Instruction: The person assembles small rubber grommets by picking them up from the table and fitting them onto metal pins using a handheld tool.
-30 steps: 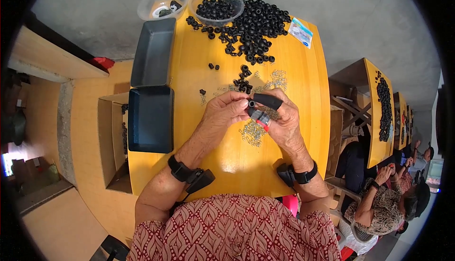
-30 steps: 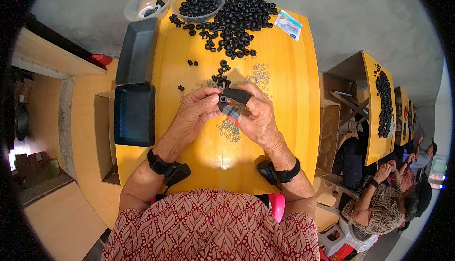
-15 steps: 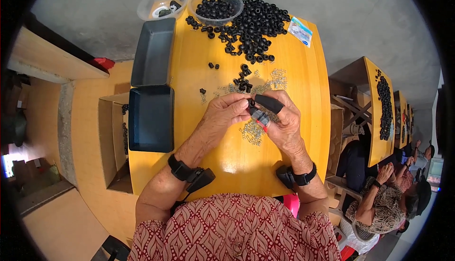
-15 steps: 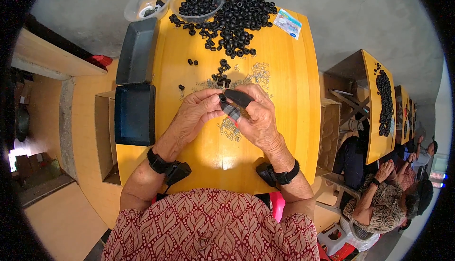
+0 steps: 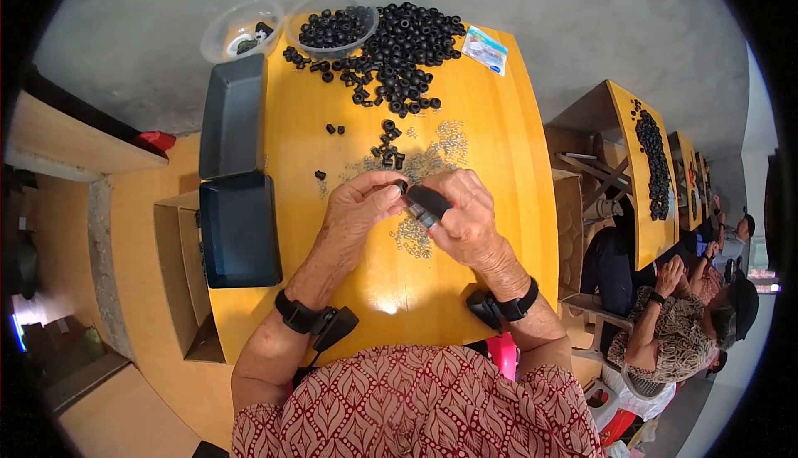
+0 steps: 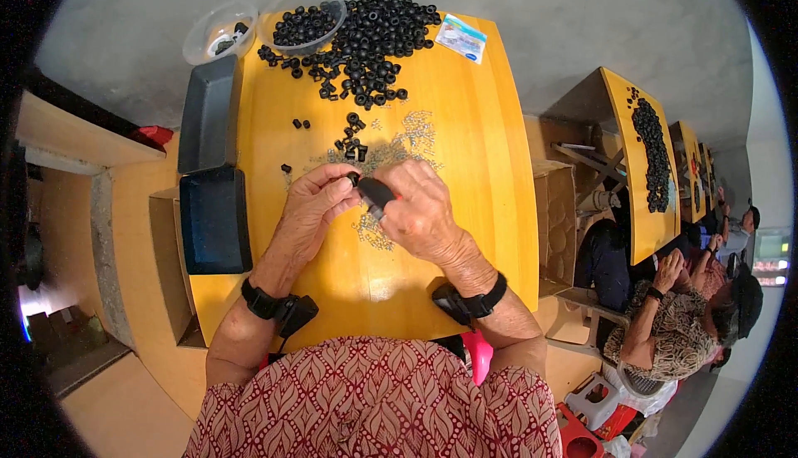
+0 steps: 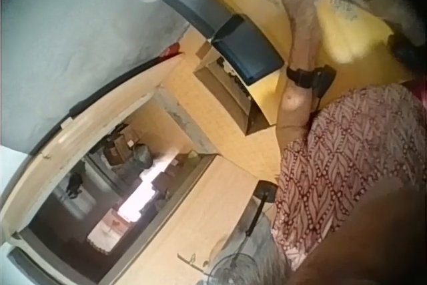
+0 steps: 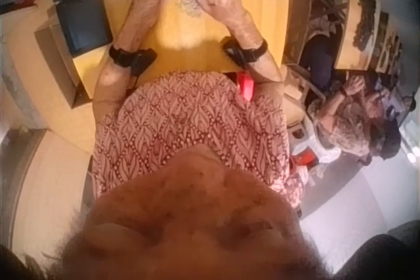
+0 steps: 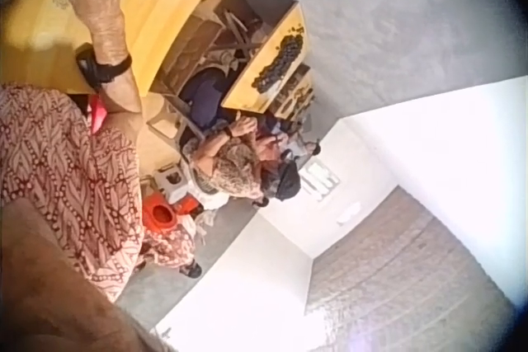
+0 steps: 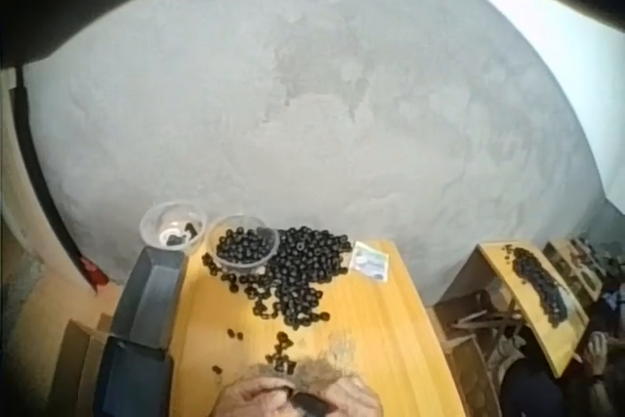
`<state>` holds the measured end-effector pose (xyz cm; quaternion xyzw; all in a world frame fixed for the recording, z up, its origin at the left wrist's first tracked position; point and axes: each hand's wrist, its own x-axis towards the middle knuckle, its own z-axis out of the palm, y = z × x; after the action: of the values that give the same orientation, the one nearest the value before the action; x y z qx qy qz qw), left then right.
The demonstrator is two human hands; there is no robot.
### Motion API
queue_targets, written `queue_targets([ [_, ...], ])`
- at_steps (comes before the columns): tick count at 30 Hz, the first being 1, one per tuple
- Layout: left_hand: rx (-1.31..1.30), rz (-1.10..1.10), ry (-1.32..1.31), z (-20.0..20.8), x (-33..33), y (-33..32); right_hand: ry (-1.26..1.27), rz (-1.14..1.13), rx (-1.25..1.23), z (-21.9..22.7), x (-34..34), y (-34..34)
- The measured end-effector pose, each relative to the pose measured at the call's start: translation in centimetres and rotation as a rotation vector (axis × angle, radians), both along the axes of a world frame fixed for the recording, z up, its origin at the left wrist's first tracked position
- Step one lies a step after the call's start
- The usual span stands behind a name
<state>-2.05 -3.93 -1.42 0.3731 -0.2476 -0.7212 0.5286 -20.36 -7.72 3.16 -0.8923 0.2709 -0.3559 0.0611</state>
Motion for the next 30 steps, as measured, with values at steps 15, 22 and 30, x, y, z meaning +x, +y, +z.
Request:
queue_targets([
  [15,-0.061,0.137,0.043,0.3,0.0,-0.3,0.136,-0.412,0.450,-2.1,-3.4,-12.6],
  [22,-0.059,0.135,0.033,0.2,0.0,-0.4,0.126,-0.415,0.543,-2.9,-1.6,-13.0],
  [30,-0.040,0.123,0.051,0.5,0.1,-0.5,-0.119,-0.387,0.608,-0.1,-1.3,-10.2],
])
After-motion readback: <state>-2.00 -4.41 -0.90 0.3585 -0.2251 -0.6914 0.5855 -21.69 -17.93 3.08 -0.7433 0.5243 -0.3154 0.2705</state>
